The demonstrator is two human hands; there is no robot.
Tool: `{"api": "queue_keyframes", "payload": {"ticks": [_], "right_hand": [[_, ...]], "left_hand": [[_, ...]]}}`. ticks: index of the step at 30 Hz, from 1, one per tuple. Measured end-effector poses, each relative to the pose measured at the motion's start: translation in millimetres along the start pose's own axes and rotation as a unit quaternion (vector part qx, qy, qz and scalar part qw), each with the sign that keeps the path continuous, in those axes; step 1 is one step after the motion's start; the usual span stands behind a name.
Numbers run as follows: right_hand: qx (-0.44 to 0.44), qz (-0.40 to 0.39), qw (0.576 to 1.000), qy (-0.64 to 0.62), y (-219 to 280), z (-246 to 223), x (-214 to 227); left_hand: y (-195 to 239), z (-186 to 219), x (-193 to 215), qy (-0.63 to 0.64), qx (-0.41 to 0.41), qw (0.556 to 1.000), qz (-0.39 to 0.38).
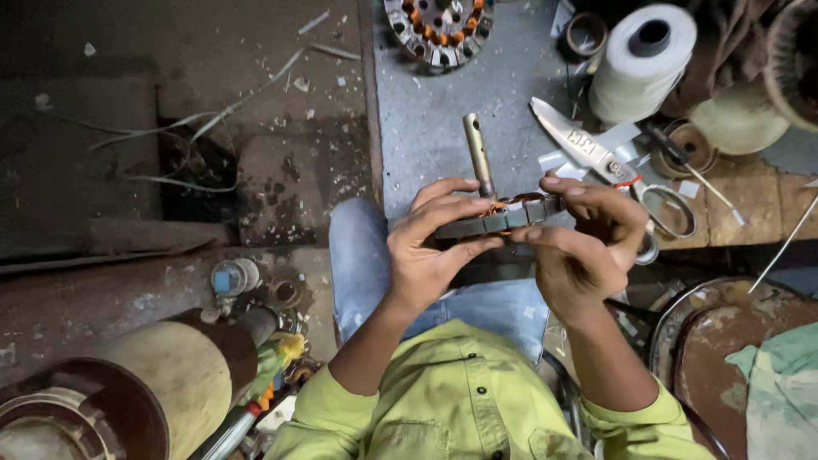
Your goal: The person inserts small white insulating paper pieces into the slots of a motor stator core. They use scissors to cut the paper to size and a small metal tool to press the pieces into place. The work is performed one slot at a time on a cluttered workbench.
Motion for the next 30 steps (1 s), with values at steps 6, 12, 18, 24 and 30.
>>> {"api": "queue_keyframes", "payload": {"ticks": [6,12,18,24,30], "right_hand": [[0.07,-0.058,0.987,0.132,0.4,-3.7,-4.9],[-0.096,-0.062,0.993,0.014,-16.6,17.0,0.7],[-0.059,-0.06,0.996,-0.002,-16.5,11.6,-4.1],[-0.011,-0.065,0.997,0.045,-9.2,8.8,-4.5],[0.103,-0.107,0.978,0.148,-14.7,3.1,-14.2]], "left_hand": [[-2.6,-1.6,-0.7,-0.041,-0.019,0.999,-0.008],[-11.2,-5.9,-0.2,0.052,0.076,0.995,0.038],[-19.1,5.9,1.9,0.024,0.107,0.994,0.016],[-23.5,23.1,0.7,-0.068,0.033,0.996,-0.039],[-20.9,8.3,7.1,-0.073,0.041,0.996,-0.003]]}}
Point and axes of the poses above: each hand's wrist, its own y-axis away from the middle knuckle, its own x-axis out of the back of the hand, z = x × y, the point moved 9 cm from there along -y, towards the middle knuckle, and after that the axes turned 11 degrees about y, right-handed, at the moved point
